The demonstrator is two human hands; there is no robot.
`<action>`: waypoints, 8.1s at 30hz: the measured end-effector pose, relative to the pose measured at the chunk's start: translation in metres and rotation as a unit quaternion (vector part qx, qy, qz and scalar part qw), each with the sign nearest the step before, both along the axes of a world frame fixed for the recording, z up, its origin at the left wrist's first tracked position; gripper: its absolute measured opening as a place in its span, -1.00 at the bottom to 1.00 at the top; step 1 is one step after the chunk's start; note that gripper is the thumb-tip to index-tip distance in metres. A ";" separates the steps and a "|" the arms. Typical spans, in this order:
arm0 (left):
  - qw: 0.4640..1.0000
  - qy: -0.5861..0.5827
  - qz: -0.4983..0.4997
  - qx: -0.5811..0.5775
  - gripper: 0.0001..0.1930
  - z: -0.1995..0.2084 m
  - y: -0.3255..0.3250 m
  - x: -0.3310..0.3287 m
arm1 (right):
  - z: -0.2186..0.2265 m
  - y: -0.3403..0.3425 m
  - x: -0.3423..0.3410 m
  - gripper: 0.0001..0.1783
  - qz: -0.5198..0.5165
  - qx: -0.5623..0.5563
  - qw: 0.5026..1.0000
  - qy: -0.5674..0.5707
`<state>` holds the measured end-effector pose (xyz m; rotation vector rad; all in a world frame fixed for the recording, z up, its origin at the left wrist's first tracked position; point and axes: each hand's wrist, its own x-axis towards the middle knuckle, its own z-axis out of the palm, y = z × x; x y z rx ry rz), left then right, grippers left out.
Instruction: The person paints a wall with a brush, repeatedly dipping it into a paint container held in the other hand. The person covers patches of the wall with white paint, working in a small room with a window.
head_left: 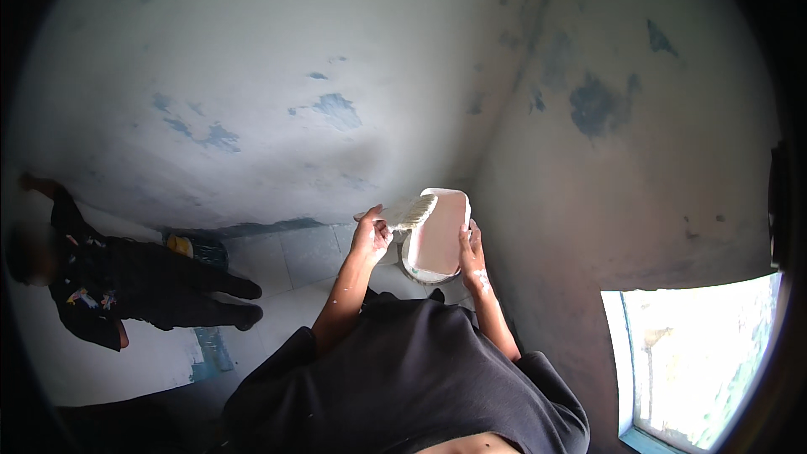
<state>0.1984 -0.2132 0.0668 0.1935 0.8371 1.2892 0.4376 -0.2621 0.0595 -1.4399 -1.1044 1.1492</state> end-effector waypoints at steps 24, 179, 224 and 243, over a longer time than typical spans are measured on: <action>0.386 0.612 0.031 0.690 -0.71 0.222 0.008 -0.036 | -0.007 0.006 0.006 -0.27 -0.012 0.021 0.989 0.144; 0.288 0.760 0.053 0.580 -0.75 0.437 0.209 -0.112 | 0.003 -0.024 0.008 -0.14 -0.104 -0.167 0.971 -0.132; 0.162 0.778 0.363 0.487 -0.55 0.392 0.234 -0.111 | 0.018 -0.032 0.007 -0.12 -0.101 -0.177 0.967 -0.155; 0.429 0.633 0.383 0.519 -0.79 0.365 0.212 -0.062 | 0.010 -0.030 0.005 -0.08 -0.092 -0.178 0.965 -0.168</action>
